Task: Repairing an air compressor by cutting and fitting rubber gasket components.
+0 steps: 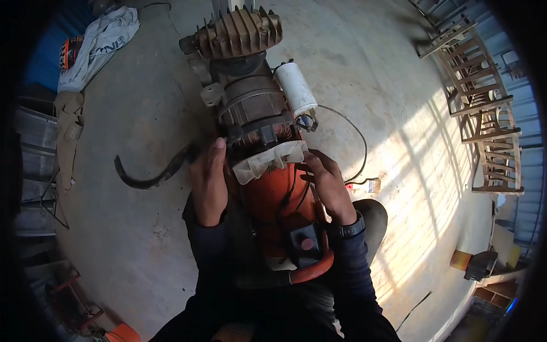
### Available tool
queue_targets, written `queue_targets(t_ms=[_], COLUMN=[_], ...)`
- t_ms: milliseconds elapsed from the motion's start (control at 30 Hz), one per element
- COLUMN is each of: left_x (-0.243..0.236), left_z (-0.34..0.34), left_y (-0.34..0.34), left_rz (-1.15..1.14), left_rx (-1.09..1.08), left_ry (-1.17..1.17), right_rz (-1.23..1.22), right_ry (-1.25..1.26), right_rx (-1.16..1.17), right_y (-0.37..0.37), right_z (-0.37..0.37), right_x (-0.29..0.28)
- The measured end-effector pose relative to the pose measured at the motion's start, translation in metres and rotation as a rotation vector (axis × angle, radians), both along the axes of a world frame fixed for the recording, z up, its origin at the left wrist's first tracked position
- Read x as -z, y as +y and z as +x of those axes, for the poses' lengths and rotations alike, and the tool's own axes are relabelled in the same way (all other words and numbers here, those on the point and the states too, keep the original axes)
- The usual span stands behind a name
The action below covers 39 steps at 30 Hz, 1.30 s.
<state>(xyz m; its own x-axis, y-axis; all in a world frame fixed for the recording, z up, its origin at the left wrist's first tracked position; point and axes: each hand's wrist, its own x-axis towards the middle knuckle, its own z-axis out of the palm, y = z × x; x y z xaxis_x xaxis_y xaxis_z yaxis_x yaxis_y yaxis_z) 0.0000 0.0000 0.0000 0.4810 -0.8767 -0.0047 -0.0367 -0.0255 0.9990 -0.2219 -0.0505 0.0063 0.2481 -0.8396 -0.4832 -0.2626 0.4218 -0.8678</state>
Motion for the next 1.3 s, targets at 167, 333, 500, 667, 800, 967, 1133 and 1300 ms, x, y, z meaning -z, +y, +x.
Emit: queue_targets(t_ms=[167,333,500,667,800,967,1133,1300], left_x=[0.002,0.001,0.014,0.02,0.02,0.028,0.029,0.041], left_z=[0.015,0.011,0.024,0.025,0.021,0.021,0.027,0.029], left_y=[-0.006,-0.009,-0.012,-0.016,-0.021,-0.024,-0.02,-0.022], left_rz=[0.002,0.007,0.021,0.065,0.054,0.026,0.044,0.018], left_rx=[-0.027,-0.021,-0.028,-0.031,-0.045,-0.07,-0.036,-0.05], left_ry=[0.069,0.056,0.005,0.056,-0.006,0.014,0.01,0.048], right_rz=[0.108,-0.059,-0.187,-0.083,-0.239,-0.215,-0.657,-0.698], right_ry=[-0.24,0.124,0.417,0.383,0.344,0.396,0.344,0.164], right_rx=[0.168,0.077,-0.018,0.045,0.118,0.131,-0.208,-0.632], right_y=[-0.003,0.001,-0.003,-0.007,-0.01,-0.011,-0.002,-0.009], right_z=[0.018,0.04,0.056,0.067,0.067,0.076,0.058,0.078], right_x=[-0.012,-0.054,-0.052,-0.057,-0.048,-0.052,-0.054,-0.053])
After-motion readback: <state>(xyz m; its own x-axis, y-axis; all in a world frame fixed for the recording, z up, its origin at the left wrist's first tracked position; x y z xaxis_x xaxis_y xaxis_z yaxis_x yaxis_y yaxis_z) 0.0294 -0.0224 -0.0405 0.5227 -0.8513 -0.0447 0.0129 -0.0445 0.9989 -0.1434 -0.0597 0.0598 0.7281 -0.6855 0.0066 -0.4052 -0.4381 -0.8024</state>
